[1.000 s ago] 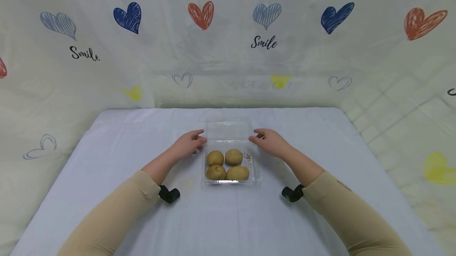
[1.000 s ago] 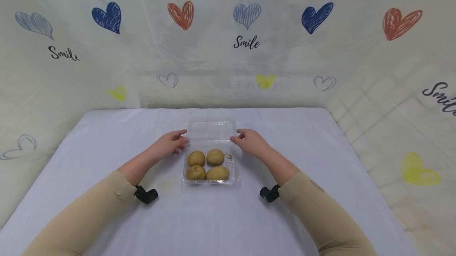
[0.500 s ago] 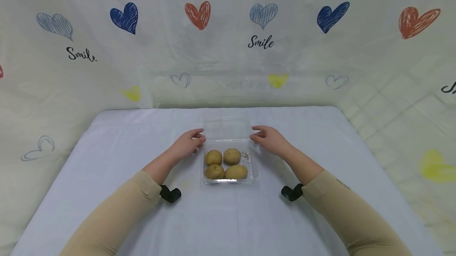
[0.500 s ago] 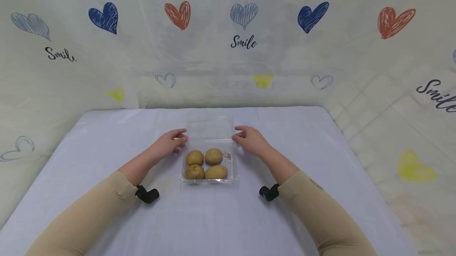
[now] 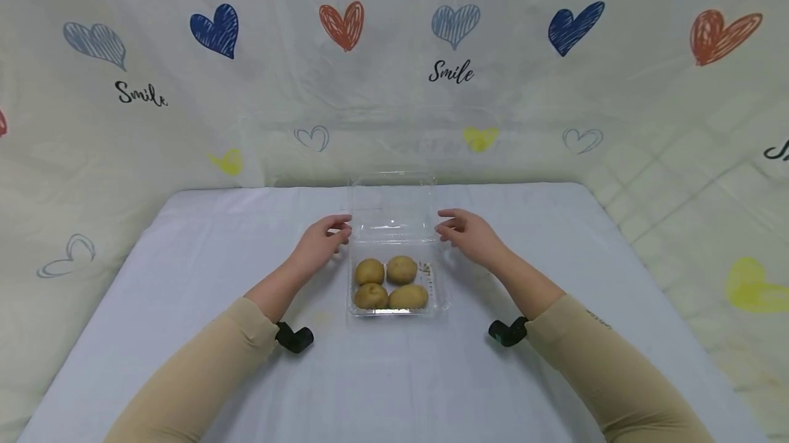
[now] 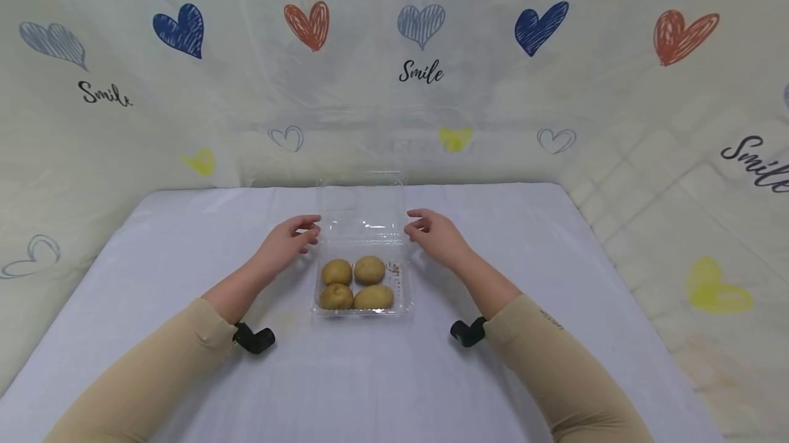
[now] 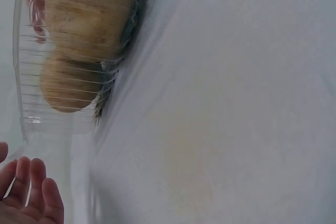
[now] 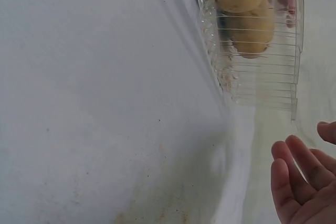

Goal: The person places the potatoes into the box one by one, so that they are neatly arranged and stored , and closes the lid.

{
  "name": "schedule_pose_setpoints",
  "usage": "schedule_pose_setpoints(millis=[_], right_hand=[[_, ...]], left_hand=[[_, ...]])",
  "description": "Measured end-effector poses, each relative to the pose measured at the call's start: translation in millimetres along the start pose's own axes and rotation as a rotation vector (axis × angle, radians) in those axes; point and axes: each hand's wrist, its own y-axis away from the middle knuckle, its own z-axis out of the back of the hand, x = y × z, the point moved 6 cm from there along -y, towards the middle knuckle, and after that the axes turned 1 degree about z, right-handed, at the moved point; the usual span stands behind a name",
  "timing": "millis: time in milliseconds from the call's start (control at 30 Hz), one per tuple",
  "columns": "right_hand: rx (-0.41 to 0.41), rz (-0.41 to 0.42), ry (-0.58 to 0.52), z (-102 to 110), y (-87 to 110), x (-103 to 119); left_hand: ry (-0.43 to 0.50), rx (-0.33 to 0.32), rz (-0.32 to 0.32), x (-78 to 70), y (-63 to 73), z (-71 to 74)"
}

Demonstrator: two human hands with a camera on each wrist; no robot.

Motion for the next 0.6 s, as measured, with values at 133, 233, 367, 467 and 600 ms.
schedule_pose_setpoints(millis=[133, 233, 367, 467, 600], right_hand=[[-0.025, 0.005, -0.016, 4.4, 2.3, 5.2], [-0.042, 0.025, -0.018, 7.1, 5.0, 8.6], [-0.058, 0.050, -0.032, 9.7, 8.3, 9.1], [-0.061, 0.061, -0.046, 11.0, 11.4, 8.9], [-0.054, 0.064, -0.018, 11.7, 16.4, 8.6]], left_hand=[[0.011, -0.032, -0.014, -3.9, 3.6, 3.2], [0.002, -0.059, -0.036, -7.1, 7.3, 5.7], [0.010, -0.083, -0.063, -11.6, 13.0, 8.6], [0.030, -0.092, -0.071, -15.2, 18.2, 10.2], [0.046, -0.097, -0.073, -17.1, 24.0, 11.6]])
